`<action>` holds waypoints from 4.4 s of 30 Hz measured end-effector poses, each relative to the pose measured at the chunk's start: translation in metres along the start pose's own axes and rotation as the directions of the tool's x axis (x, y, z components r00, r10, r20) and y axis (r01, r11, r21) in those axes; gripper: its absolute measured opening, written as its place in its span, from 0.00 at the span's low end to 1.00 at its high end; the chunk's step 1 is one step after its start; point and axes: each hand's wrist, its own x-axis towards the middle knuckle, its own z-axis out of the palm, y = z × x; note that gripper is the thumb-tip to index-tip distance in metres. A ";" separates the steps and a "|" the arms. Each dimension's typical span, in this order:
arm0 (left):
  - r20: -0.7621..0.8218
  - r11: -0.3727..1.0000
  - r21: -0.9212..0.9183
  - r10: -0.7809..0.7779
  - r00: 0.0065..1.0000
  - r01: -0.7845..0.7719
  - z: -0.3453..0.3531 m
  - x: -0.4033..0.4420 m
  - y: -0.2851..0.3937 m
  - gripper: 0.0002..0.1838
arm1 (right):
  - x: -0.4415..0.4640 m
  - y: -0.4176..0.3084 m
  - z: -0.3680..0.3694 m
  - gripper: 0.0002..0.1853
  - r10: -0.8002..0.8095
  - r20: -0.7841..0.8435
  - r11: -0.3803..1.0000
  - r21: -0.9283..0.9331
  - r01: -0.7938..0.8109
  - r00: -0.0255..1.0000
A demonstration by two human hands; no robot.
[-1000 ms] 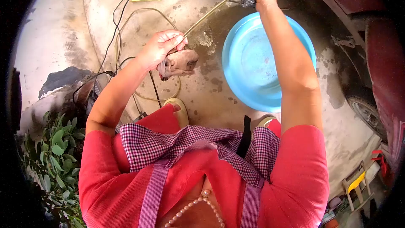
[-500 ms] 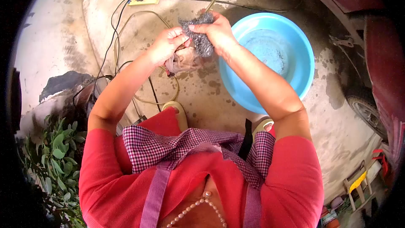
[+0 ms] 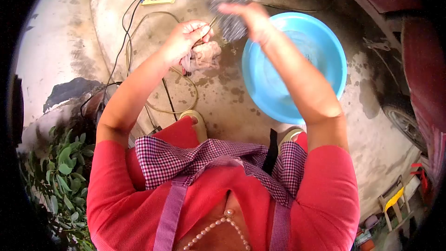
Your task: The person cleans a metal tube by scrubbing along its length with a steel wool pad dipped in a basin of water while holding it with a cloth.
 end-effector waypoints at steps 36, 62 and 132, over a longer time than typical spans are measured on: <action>-0.128 0.952 -0.209 -0.252 0.959 0.222 0.024 -0.011 -0.001 0.09 | -0.011 -0.007 -0.028 0.23 -0.284 0.168 0.914 0.346 0.213 0.944; 0.008 0.975 -0.077 -0.206 0.978 0.206 -0.006 -0.013 -0.013 0.07 | -0.041 0.022 0.025 0.27 -0.349 0.376 0.889 -0.158 0.430 0.858; -0.252 0.948 -0.315 -0.047 0.967 -0.036 -0.037 -0.068 -0.009 0.09 | -0.046 -0.054 -0.260 0.29 -0.779 -0.551 0.542 -0.831 -0.121 0.299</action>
